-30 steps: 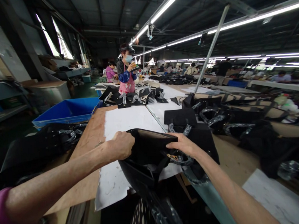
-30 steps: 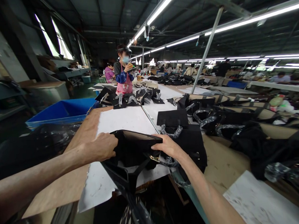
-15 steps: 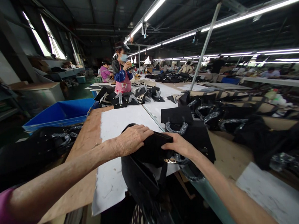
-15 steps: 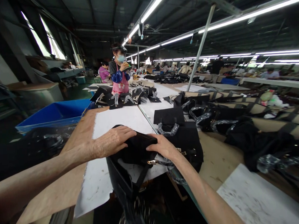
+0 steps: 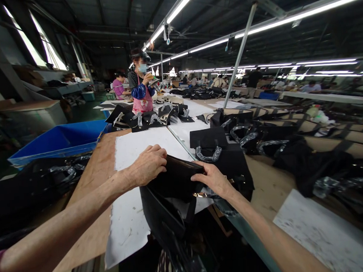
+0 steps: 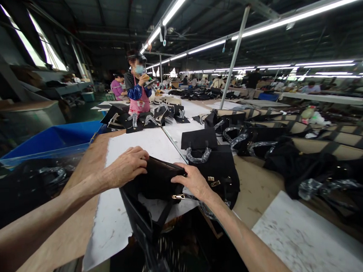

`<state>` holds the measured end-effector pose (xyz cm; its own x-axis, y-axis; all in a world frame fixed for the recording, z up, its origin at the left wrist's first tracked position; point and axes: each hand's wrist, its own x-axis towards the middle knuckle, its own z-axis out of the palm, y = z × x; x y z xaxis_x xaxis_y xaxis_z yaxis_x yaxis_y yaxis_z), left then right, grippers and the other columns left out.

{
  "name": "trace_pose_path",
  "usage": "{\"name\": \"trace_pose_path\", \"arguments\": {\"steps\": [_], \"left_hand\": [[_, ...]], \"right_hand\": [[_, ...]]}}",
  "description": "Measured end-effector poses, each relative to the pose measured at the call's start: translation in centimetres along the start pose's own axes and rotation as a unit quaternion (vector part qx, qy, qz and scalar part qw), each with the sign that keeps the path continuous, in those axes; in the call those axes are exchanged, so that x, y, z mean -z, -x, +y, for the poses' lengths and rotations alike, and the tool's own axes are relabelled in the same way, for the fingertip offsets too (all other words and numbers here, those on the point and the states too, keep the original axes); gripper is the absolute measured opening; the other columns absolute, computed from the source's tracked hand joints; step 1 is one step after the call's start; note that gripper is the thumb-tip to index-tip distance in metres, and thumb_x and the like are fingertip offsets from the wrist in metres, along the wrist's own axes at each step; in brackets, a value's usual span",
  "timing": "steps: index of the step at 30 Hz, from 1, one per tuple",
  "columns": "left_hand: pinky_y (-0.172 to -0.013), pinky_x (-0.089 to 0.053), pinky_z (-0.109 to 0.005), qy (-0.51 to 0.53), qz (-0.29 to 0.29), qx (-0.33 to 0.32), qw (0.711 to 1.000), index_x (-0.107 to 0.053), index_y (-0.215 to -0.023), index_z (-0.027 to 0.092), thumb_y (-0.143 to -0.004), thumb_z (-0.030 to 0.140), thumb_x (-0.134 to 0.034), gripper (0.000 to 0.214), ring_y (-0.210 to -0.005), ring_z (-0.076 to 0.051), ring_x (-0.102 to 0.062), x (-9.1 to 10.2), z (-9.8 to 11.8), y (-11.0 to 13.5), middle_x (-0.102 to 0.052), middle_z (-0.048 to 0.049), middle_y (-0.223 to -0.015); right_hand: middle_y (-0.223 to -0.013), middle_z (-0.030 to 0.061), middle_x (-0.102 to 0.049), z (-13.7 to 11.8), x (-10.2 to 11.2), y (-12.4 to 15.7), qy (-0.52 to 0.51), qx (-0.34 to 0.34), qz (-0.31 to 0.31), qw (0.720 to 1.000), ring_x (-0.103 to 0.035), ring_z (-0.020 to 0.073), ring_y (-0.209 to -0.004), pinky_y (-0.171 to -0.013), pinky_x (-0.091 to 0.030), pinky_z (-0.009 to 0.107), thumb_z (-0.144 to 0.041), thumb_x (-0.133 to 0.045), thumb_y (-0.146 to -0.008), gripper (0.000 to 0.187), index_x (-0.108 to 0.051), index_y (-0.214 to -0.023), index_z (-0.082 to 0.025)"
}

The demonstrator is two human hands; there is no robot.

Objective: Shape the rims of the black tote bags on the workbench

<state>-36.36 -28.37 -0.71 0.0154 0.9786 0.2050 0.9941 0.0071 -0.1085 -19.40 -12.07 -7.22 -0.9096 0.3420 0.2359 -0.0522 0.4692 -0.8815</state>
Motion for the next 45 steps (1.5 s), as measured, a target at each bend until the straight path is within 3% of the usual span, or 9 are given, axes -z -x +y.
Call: {"name": "trace_pose_path", "arguments": {"steps": [3, 7, 12, 15, 18, 22, 28, 38, 45], "left_hand": [[-0.092, -0.032, -0.036, 0.048, 0.038, 0.018, 0.998, -0.064, -0.070, 0.017, -0.079, 0.028, -0.050, 0.019, -0.108, -0.023, -0.038, 0.0, -0.9, 0.6, -0.050, -0.0045, -0.113], [-0.095, -0.031, -0.033, 0.145, 0.015, 0.043, 0.988, -0.061, -0.070, 0.016, -0.078, 0.026, -0.049, 0.018, -0.112, -0.021, -0.038, -0.7, -2.4, 1.0, -0.041, -0.0029, -0.127], [-0.085, -0.037, -0.024, 0.262, -0.013, 0.084, 0.961, -0.056, -0.064, 0.016, -0.073, 0.028, -0.053, 0.015, -0.099, -0.017, -0.049, -1.3, -3.9, 1.2, -0.049, 0.0001, -0.118], [-0.080, -0.037, -0.022, 0.272, -0.007, 0.083, 0.959, -0.053, -0.061, 0.015, -0.073, 0.030, -0.053, 0.019, -0.091, -0.016, -0.051, -0.9, -4.0, 1.4, -0.053, -0.0002, -0.110], [-0.069, -0.037, -0.020, 0.294, 0.009, 0.097, 0.951, -0.047, -0.059, 0.015, -0.074, 0.030, -0.050, 0.022, -0.074, -0.012, -0.050, -0.1, -3.5, 1.7, -0.058, 0.0008, -0.089], [-0.068, -0.035, -0.020, 0.330, 0.026, 0.124, 0.935, -0.043, -0.056, 0.015, -0.073, 0.029, -0.050, 0.023, -0.070, -0.010, -0.046, 0.4, -2.9, 2.2, -0.055, 0.0019, -0.086], [-0.061, -0.032, -0.020, 0.354, 0.029, 0.168, 0.920, -0.043, -0.057, 0.016, -0.072, 0.032, -0.048, 0.022, -0.064, -0.010, -0.041, -0.6, -3.6, 2.7, -0.049, 0.0036, -0.069], [-0.058, -0.033, -0.022, 0.390, 0.047, 0.236, 0.889, -0.052, -0.057, 0.015, -0.063, 0.036, -0.057, 0.023, -0.065, -0.013, -0.046, -2.0, -5.1, 2.3, -0.055, 0.0022, -0.064], [-0.057, -0.030, -0.021, 0.397, 0.059, 0.240, 0.884, -0.052, -0.057, 0.014, -0.065, 0.033, -0.057, 0.021, -0.059, -0.009, -0.042, -2.2, -5.1, 2.1, -0.051, 0.0040, -0.060]], "right_hand": [[-0.087, -0.0008, -0.062, 0.1, -0.3, 0.4, 0.017, -0.008, 0.016, 1.000, -0.054, 0.0175, -0.082, -0.074, -0.042, 0.027, -0.027, -0.059, -0.070, 0.033, -0.059, -0.102, -0.019], [-0.083, -0.0017, -0.062, 0.2, -0.3, 0.3, 0.035, -0.014, 0.019, 0.999, -0.055, 0.0163, -0.077, -0.071, -0.042, 0.025, -0.028, -0.058, -0.071, 0.026, -0.060, -0.095, -0.019], [-0.071, -0.0032, -0.059, 0.7, -0.6, 0.3, 0.066, -0.037, 0.094, 0.993, -0.052, 0.0138, -0.062, -0.060, -0.041, 0.024, -0.033, -0.061, -0.067, 0.043, -0.053, -0.108, -0.021], [-0.070, -0.0031, -0.058, 0.7, -0.8, 0.4, 0.099, -0.020, 0.132, 0.986, -0.051, 0.0136, -0.060, -0.061, -0.041, 0.025, -0.036, -0.060, -0.068, 0.039, -0.055, -0.104, -0.022], [-0.074, -0.0015, -0.058, 0.6, -0.4, 0.0, 0.090, 0.003, 0.126, 0.988, -0.051, 0.0139, -0.063, -0.062, -0.041, 0.025, -0.037, -0.059, -0.070, 0.029, -0.058, -0.094, -0.020], [-0.074, -0.0020, -0.057, 0.5, 0.2, -0.6, 0.055, 0.016, 0.094, 0.994, -0.051, 0.0140, -0.067, -0.064, -0.040, 0.024, -0.033, -0.057, -0.071, 0.022, -0.059, -0.088, -0.019], [-0.078, -0.0019, -0.058, 0.6, -0.5, -0.9, 0.057, 0.016, 0.100, 0.993, -0.051, 0.0146, -0.072, -0.068, -0.039, 0.025, -0.031, -0.051, -0.075, 0.018, -0.060, -0.088, -0.020], [-0.080, 0.0002, -0.058, 1.0, -1.2, -1.9, 0.055, 0.036, 0.164, 0.984, -0.052, 0.0152, -0.072, -0.068, -0.040, 0.026, -0.030, -0.054, -0.073, 0.015, -0.060, -0.081, -0.019], [-0.082, 0.0007, -0.060, 0.1, -1.0, -2.1, 0.047, 0.034, 0.148, 0.987, -0.053, 0.0159, -0.075, -0.073, -0.039, 0.028, -0.027, -0.054, -0.073, 0.018, -0.063, -0.086, -0.019]]}}
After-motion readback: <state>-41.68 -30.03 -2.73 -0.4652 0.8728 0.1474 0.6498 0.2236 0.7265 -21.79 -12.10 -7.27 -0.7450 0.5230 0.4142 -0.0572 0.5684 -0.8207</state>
